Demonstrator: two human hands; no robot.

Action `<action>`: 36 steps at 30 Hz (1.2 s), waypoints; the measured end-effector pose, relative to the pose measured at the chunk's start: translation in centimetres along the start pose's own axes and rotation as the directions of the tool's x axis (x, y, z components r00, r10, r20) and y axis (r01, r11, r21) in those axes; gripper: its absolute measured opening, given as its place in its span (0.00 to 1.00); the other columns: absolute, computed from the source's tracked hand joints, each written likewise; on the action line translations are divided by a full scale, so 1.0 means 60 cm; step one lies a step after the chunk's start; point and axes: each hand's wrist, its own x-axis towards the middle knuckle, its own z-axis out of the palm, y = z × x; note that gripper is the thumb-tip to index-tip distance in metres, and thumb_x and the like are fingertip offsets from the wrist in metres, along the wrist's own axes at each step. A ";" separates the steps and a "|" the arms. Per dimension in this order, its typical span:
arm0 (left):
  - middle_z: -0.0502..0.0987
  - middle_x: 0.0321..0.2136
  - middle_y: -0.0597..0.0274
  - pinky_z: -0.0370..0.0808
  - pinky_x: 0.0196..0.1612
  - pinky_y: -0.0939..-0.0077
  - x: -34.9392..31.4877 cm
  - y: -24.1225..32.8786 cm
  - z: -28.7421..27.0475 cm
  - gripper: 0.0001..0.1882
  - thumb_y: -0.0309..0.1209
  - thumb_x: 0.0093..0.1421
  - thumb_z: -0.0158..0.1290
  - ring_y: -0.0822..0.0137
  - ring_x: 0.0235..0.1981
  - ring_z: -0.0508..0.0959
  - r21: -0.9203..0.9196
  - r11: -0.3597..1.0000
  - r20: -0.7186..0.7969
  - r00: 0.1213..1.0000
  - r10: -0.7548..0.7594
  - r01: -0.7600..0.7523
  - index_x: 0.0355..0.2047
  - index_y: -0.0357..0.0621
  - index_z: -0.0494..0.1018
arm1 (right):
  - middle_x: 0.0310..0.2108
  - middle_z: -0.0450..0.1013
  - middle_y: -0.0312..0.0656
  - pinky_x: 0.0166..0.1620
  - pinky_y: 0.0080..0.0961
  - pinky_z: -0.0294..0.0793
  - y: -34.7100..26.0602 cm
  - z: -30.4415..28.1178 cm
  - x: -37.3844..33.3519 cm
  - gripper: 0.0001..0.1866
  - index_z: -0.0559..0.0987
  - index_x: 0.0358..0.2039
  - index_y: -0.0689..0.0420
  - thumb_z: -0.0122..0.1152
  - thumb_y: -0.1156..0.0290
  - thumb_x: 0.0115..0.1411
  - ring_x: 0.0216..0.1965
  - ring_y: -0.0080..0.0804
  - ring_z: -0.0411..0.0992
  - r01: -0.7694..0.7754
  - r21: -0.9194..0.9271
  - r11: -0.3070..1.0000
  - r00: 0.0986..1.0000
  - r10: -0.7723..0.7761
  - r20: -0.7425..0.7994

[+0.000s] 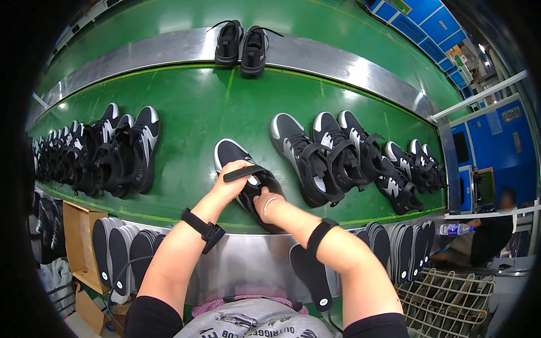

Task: The person gathers insoles from a shelf and a box, then inserts an insole into each shoe on a conveyor belt by hand. Finally, the person walks to a storage area and retrieves a plastic bag.

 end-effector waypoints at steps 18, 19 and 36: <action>0.73 0.22 0.62 0.67 0.31 0.80 0.000 0.010 0.017 0.05 0.25 0.52 0.47 0.73 0.26 0.70 0.143 0.989 -0.005 1.000 -0.023 0.023 0.24 0.37 0.71 | 0.47 0.64 0.48 0.54 0.57 0.38 0.012 0.006 -0.066 0.25 0.68 0.46 0.60 0.43 0.58 0.51 0.51 0.40 0.61 0.014 -0.085 0.996 0.961 0.010 0.277; 0.72 0.22 0.63 0.67 0.31 0.80 0.001 0.005 0.013 0.05 0.26 0.52 0.47 0.74 0.26 0.70 0.083 0.996 0.003 1.000 -0.023 0.023 0.24 0.38 0.71 | 0.47 0.65 0.47 0.54 0.58 0.37 0.019 0.001 -0.064 0.26 0.67 0.46 0.62 0.43 0.55 0.51 0.51 0.41 0.61 0.018 0.020 1.000 0.968 -0.022 0.251; 0.70 0.38 0.52 0.63 0.42 0.62 -0.012 0.093 -0.065 0.16 0.33 0.47 0.52 0.55 0.43 0.68 0.577 0.817 -0.222 0.965 0.141 0.013 0.37 0.40 0.69 | 0.20 0.67 0.34 0.30 0.17 0.64 0.041 0.065 -0.110 0.08 0.71 0.22 0.59 0.52 0.69 0.54 0.22 0.20 0.64 0.713 0.659 -0.239 0.699 0.312 -0.644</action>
